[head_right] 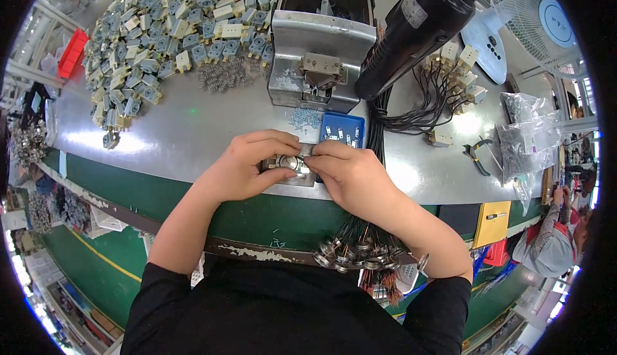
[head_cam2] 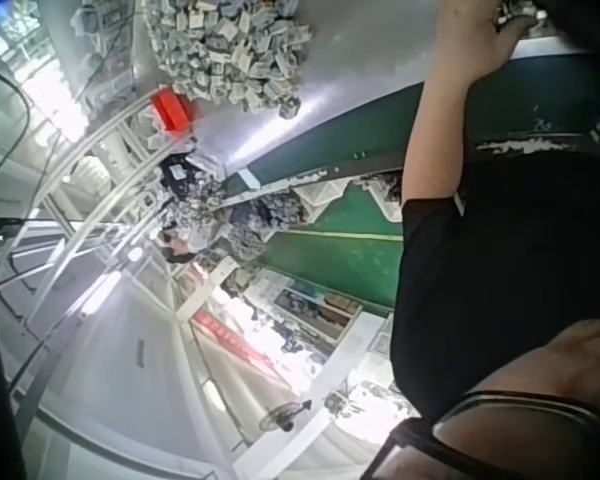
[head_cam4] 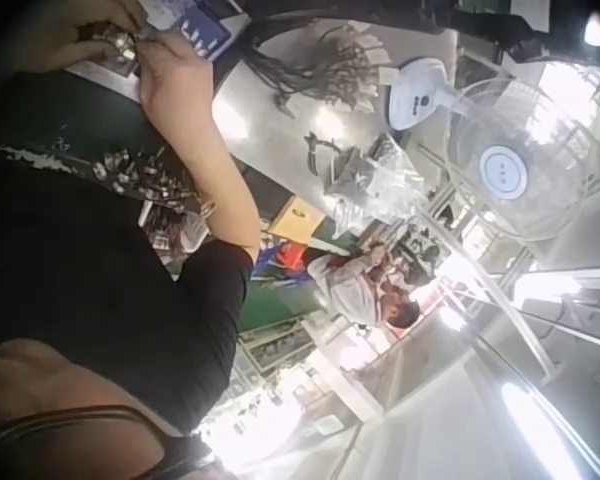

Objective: Assemble small mechanical or electronic components on a production line using an electric screwdriver.

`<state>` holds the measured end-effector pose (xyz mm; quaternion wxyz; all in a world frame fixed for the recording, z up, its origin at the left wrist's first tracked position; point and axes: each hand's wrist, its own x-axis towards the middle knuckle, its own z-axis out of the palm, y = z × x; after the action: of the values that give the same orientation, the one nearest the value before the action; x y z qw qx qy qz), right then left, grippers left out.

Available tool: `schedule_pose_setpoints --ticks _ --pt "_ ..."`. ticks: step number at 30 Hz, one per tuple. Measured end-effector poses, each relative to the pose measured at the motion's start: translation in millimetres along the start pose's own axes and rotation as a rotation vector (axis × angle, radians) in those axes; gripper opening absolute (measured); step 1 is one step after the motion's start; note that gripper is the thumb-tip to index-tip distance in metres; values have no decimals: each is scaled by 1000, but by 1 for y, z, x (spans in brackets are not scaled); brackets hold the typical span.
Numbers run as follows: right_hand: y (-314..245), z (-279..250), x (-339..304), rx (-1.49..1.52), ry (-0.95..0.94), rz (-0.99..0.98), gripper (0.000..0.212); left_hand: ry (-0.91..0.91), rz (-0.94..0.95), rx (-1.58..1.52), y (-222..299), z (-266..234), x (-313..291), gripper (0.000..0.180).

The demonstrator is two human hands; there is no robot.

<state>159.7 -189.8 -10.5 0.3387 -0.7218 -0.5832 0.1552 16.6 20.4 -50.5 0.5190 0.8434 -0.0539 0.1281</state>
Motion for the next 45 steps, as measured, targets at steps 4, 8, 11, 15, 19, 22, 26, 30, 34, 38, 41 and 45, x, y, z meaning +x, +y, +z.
schedule_pose_setpoints --ticks 4,8,11,15,19,22,26,30,34,38,41,45 --pt "-2 0 0 27 1 6 19 -35 16 0 -1 -2 1 35" --pt "-4 -1 1 14 0 1 19 -39 44 13 -4 -3 1 36" --pt "-4 -3 2 -19 -19 -8 21 -33 60 29 -6 -2 1 37" --pt "6 -14 11 -17 -83 -85 27 -28 63 26 -9 -2 0 39" --pt "28 -18 24 -14 -92 -196 31 -18 74 4 -11 -1 0 39" --pt "33 -17 28 -23 -129 -268 31 -13 74 0 -12 -2 0 38" --pt "24 -21 28 5 -143 -237 30 -20 62 11 -10 -2 -2 36" --pt "11 -29 34 22 -139 -118 24 -4 59 11 -9 -1 -4 35" --pt "-6 -22 37 119 -20 179 18 18 92 9 -12 2 -3 32" --pt "-4 -15 34 139 -35 162 15 -18 58 12 -8 -3 -3 35" --pt "-1 -11 35 99 -7 55 14 -35 45 0 -7 -4 -2 34" --pt "7 -14 38 122 -108 -40 13 -42 49 -23 -9 -4 -2 33"
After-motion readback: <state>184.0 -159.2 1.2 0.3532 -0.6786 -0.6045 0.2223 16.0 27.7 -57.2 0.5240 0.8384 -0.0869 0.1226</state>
